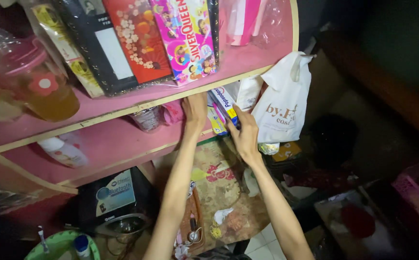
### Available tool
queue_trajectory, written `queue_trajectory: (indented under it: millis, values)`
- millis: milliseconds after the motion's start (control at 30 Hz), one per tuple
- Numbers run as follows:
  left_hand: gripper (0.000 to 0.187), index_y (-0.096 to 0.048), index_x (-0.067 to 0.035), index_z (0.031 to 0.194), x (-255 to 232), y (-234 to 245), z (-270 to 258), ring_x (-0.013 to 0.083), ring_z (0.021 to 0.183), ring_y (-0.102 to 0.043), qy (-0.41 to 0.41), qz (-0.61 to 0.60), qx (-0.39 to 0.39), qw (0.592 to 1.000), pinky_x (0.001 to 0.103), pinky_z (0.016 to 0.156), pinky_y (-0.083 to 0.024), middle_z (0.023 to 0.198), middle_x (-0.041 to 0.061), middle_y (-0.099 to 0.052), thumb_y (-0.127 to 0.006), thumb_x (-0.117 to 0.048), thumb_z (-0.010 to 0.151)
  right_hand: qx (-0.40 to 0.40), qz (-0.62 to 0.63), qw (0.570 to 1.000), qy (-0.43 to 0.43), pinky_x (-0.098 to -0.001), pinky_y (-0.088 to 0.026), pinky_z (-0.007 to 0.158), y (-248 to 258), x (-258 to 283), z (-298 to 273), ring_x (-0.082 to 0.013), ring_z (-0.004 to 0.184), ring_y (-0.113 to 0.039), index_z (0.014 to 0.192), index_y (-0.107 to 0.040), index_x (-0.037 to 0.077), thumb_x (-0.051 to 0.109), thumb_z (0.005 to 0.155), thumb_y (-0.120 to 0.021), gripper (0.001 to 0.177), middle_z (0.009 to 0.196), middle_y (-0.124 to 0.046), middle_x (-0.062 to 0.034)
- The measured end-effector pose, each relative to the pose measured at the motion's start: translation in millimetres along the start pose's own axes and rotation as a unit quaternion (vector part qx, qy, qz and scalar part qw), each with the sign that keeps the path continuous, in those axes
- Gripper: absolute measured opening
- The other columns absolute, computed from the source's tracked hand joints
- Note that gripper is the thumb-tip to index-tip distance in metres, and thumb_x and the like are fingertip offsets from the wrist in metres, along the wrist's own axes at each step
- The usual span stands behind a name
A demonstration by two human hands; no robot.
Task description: Tidying and organizing various household items on shelves and under a desk.
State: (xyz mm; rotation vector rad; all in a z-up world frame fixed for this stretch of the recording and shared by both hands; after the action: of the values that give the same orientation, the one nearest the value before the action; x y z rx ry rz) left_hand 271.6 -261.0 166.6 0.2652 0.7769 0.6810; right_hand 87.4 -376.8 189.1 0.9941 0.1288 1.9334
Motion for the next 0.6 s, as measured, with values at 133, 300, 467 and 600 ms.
queue_trajectory:
  millis: [133,300,467,600]
  values:
    - [0.022,-0.066,0.004,0.108,-32,62,12,0.0473,0.088,-0.067,-0.055,-0.087,-0.048,0.993,0.055,0.076,-0.052,0.096,0.027,-0.07,-0.057,-0.014,0.098,-0.022,0.026,0.999,-0.005,-0.043,-0.053,0.088,-2,15,-11,-0.0363,0.097,-0.067,0.134,-0.065,-0.001,0.013,0.089,-0.077,0.049,0.109,-0.072,-0.0209]
    - [0.021,-0.068,0.002,0.103,-14,64,4,0.048,0.086,-0.067,-0.022,-0.05,-0.032,0.998,0.056,0.074,-0.052,0.093,0.026,-0.07,-0.062,-0.017,0.098,-0.023,0.036,0.999,0.013,-0.0436,-0.052,0.09,-31,25,-34,-0.0349,0.099,-0.067,0.131,-0.066,-0.001,0.015,0.087,-0.08,0.049,0.11,-0.072,-0.0208]
    - [0.02,-0.071,-0.004,0.096,4,48,2,0.0449,0.081,-0.068,-0.041,0.104,-0.006,0.994,0.056,0.07,-0.054,0.086,0.022,-0.07,-0.066,-0.023,0.097,-0.012,0.051,0.998,0.039,-0.0442,-0.052,0.095,-46,36,-36,-0.0367,0.105,-0.067,0.131,-0.066,0.0,0.016,0.087,-0.079,0.049,0.114,-0.071,-0.0205]
    - [0.02,-0.073,-0.006,0.091,6,40,0,0.0418,0.079,-0.07,-0.019,0.064,0.038,0.997,0.055,0.072,-0.055,0.078,0.016,-0.071,-0.065,-0.023,0.099,0.009,0.046,0.999,0.02,-0.0448,-0.052,0.094,-49,41,-35,-0.0388,0.104,-0.066,0.13,-0.066,0.0,0.017,0.085,-0.08,0.05,0.112,-0.071,-0.0213]
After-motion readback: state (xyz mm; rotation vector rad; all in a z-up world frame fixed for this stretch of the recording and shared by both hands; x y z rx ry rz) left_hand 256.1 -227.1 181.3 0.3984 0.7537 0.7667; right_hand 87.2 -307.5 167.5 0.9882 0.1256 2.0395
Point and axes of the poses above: each hand's wrist, its own z-axis towards the middle knuckle, its own y-axis out of the back of the hand, x = y × z, the point moved 2 cm from there along z, towards the middle knuckle
